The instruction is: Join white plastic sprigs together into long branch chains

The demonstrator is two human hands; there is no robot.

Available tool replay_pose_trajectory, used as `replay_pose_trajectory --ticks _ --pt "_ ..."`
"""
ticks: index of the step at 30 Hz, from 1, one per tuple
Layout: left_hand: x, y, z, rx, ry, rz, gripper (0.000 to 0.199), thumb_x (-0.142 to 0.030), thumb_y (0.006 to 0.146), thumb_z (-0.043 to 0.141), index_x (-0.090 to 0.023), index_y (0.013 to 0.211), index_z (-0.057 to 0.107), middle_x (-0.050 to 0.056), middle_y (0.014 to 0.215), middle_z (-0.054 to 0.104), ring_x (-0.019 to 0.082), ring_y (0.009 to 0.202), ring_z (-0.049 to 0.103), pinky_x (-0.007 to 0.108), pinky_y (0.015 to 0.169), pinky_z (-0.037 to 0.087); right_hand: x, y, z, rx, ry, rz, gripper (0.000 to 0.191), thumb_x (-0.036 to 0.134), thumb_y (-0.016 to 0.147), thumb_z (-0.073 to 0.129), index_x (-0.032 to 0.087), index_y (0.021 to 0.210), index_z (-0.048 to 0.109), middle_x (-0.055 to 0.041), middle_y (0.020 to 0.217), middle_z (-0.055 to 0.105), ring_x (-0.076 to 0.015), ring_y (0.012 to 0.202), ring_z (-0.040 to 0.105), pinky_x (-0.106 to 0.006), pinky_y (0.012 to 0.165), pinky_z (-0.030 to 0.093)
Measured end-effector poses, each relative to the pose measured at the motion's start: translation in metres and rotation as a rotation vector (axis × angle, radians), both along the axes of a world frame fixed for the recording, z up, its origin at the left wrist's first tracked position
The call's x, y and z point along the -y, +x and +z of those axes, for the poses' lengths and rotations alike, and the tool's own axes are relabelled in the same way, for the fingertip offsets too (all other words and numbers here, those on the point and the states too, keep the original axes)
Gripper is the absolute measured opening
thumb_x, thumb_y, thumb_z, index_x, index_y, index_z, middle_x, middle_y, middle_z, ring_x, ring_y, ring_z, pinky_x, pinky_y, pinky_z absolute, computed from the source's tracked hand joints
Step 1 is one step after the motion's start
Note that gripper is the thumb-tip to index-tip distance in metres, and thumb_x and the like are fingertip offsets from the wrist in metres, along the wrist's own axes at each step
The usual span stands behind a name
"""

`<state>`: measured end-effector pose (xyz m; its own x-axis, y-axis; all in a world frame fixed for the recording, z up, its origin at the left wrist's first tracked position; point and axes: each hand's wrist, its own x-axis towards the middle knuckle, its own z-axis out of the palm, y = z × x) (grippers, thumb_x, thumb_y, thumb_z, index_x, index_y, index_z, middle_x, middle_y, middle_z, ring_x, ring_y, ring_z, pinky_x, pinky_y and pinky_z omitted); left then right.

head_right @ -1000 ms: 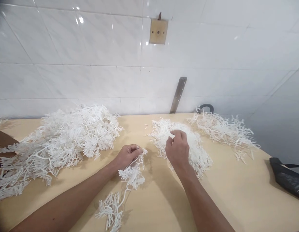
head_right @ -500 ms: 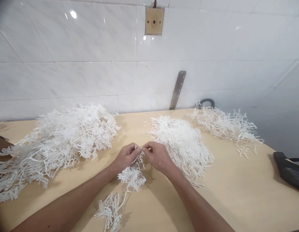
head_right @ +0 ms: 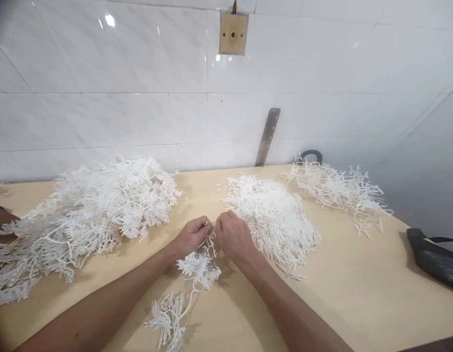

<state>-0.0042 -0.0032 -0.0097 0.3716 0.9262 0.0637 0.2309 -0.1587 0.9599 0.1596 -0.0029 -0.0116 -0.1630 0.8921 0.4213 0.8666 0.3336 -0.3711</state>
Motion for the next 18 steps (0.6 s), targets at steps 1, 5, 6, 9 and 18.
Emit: replay_pose_trajectory --ticks 1,5,6,9,18 --pt "0.001 0.0 -0.001 0.031 -0.016 -0.02 0.03 -0.04 0.086 0.054 -0.019 0.068 0.043 -0.006 0.061 0.04 0.009 0.056 0.036 0.022 0.052 0.029 -0.003 0.003 -0.001 -0.012 0.009 -0.055 0.02 0.014 0.089 0.049 0.018 0.071 0.058 -0.0046 0.073 0.062 -0.0161 0.064 0.053 -0.028 0.06 0.036" --pt "0.005 0.002 -0.005 0.145 -0.081 -0.075 0.033 -0.047 0.086 0.058 -0.018 0.074 0.049 -0.006 0.057 0.043 0.007 0.048 0.036 0.021 0.047 0.028 -0.015 0.029 0.001 -0.147 0.089 -0.212 0.014 0.018 0.084 0.052 0.019 0.071 0.057 -0.0044 0.073 0.062 -0.0179 0.065 0.055 -0.03 0.065 0.04" --pt "0.005 0.003 -0.006 0.173 -0.103 -0.073 0.033 -0.049 0.085 0.059 -0.018 0.075 0.05 -0.007 0.056 0.043 0.006 0.046 0.036 0.021 0.045 0.027 -0.017 0.037 0.003 -0.188 0.12 -0.237 0.011 0.02 0.084 0.053 0.019 0.075 0.059 -0.0048 0.075 0.063 -0.0186 0.067 0.056 -0.031 0.067 0.041" --pt "0.002 0.004 -0.009 0.235 -0.158 -0.05 0.036 -0.053 0.082 0.063 -0.019 0.078 0.052 -0.009 0.05 0.043 0.006 0.039 0.035 0.02 0.041 0.027 -0.02 0.055 0.01 -0.25 0.242 -0.322 0.011 0.022 0.082 0.053 0.017 0.085 0.063 -0.0088 0.087 0.065 -0.0191 0.068 0.059 -0.034 0.071 0.045" --pt "0.001 0.006 -0.012 0.207 -0.044 0.113 0.032 -0.048 0.083 0.062 -0.016 0.077 0.058 -0.003 0.061 0.054 0.009 0.053 0.046 0.022 0.051 0.036 -0.002 0.027 0.026 -0.414 -0.251 -0.06 0.03 0.044 0.088 0.054 0.02 0.089 0.071 -0.0041 0.076 0.07 -0.0173 0.06 0.061 -0.029 0.058 0.048"
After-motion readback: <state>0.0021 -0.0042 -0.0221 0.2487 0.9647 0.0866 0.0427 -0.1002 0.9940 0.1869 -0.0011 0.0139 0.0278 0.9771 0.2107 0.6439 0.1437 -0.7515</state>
